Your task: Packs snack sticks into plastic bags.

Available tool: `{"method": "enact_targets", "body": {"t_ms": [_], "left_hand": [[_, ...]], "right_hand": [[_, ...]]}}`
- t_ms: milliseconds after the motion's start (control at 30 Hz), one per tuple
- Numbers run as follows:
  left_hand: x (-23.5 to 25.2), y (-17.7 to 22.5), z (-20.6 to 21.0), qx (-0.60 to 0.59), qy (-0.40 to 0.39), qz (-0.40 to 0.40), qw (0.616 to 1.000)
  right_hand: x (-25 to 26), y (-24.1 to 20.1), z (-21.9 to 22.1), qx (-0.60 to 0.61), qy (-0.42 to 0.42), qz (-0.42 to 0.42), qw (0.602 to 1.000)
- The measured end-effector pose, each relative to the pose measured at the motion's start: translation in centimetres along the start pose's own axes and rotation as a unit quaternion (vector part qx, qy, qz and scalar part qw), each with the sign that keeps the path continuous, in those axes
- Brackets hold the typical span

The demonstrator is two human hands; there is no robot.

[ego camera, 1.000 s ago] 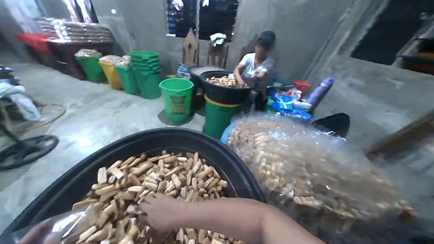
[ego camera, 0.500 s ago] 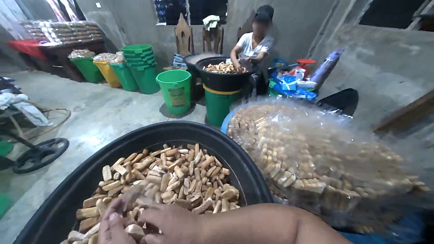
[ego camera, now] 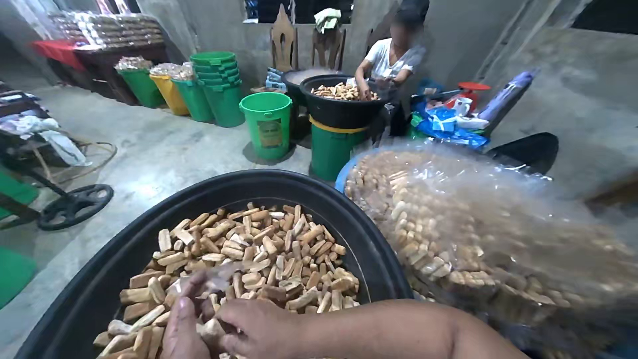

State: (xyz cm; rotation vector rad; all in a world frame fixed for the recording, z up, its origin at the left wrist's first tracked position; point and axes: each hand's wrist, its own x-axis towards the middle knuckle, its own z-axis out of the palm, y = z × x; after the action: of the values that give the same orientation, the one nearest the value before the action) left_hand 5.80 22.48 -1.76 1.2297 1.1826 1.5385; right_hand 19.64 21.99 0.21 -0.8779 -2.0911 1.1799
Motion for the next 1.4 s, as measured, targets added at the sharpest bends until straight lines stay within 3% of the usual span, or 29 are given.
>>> {"method": "enact_targets", "body": {"t_ms": [167, 333, 400, 500, 600, 733, 767, 833, 933, 1100, 1267, 1400], "left_hand": [[0.6, 0.2, 0.1, -0.068, -0.066, 0.032, 0.995], [0.4, -0.8, -0.4, 0.097, -0.037, 0.106, 0.989], [0.9, -1.3, -1.4, 0.147, -0.011, 0.148, 0.978], [2.7, -1.4, -4.2, 0.318, 0.018, 0.206, 0.925], [2.9, 0.2, -5.0, 0.471, -0.085, 0.146, 0.866], [2.7, 0.1, -2.8, 0.553, -0.29, -0.024, 0.781], [2.5, -0.2, -2.3, 0.54, -0.31, -0.051, 0.781], [1.9, -0.5, -1.5, 0.488, -0.291, -0.082, 0.819], [1.4, -0.7, -1.3, 0.425, -0.252, -0.072, 0.867], [0.2, -1.1, 0.3, 0.432, -0.196, 0.015, 0.88], [0.3, 0.9, 0.9, 0.45, -0.203, -0.039, 0.869], [-0.3, 2.1, 1.9, 0.468, -0.207, -0.047, 0.858]], "right_hand": [[0.0, 0.3, 0.1, 0.103, 0.014, 0.007, 0.995], [-0.1, -0.1, 0.6, 0.212, -0.046, 0.108, 0.97], [0.4, 0.8, 0.1, 0.161, -0.037, 0.12, 0.979], [0.9, 2.8, -1.8, -0.095, -0.077, 0.126, 0.984], [1.0, 5.7, -2.5, -0.22, -0.14, 0.18, 0.949], [1.7, 3.5, -4.8, -0.115, -0.029, 0.129, 0.985], [1.7, 3.0, -5.1, -0.087, -0.006, 0.091, 0.992], [1.6, 3.0, -5.0, -0.051, -0.001, 0.051, 0.997], [1.6, 3.5, -4.2, -0.064, -0.017, 0.081, 0.995], [0.8, 1.9, -2.4, -0.193, -0.021, 0.09, 0.977], [1.4, 0.6, -3.6, -0.09, -0.062, 0.18, 0.978], [1.2, 1.4, -2.8, -0.169, -0.054, 0.148, 0.973]]}}
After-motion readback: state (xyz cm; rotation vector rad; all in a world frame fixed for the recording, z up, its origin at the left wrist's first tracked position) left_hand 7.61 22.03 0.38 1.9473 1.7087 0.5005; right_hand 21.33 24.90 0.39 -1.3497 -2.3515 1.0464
